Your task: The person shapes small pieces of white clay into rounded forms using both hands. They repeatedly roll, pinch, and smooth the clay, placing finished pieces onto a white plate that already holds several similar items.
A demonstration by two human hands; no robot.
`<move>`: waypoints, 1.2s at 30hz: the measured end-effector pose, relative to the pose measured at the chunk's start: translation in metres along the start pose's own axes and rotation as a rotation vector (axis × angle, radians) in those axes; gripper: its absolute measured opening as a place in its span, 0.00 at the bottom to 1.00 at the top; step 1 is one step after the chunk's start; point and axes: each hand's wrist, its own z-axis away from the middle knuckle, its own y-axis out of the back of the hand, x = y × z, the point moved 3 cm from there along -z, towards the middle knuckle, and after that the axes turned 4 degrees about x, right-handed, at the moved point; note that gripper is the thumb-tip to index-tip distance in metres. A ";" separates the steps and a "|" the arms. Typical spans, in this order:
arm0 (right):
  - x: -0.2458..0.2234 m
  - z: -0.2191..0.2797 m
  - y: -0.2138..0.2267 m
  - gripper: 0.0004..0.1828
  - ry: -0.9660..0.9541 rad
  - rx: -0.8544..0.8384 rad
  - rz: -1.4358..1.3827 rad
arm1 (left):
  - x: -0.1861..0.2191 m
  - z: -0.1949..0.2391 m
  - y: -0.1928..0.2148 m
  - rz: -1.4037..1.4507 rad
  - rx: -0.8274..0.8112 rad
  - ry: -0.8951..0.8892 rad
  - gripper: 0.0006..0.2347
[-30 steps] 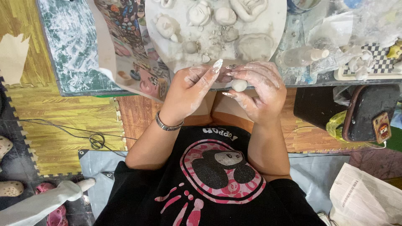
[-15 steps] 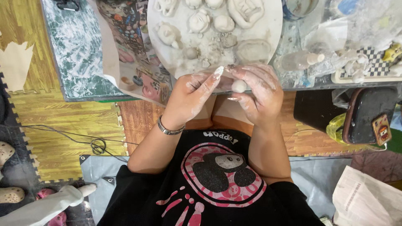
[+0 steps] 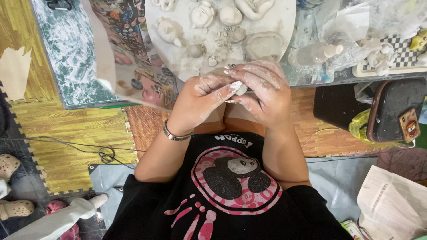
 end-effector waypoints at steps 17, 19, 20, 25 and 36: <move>0.008 0.009 -0.001 0.27 -0.047 0.026 -0.050 | -0.006 -0.004 -0.011 0.143 -0.008 0.014 0.10; 0.010 0.010 -0.002 0.27 -0.037 0.031 -0.046 | -0.006 -0.005 -0.011 0.138 -0.004 0.021 0.10; 0.011 0.010 -0.002 0.27 -0.034 0.032 -0.045 | -0.007 -0.005 -0.011 0.140 0.005 0.039 0.10; 0.010 0.011 -0.003 0.28 -0.025 0.029 -0.036 | -0.005 -0.003 -0.010 0.115 0.013 0.035 0.10; 0.009 0.011 -0.003 0.28 -0.023 0.031 -0.046 | -0.003 -0.003 -0.009 0.124 0.005 0.047 0.09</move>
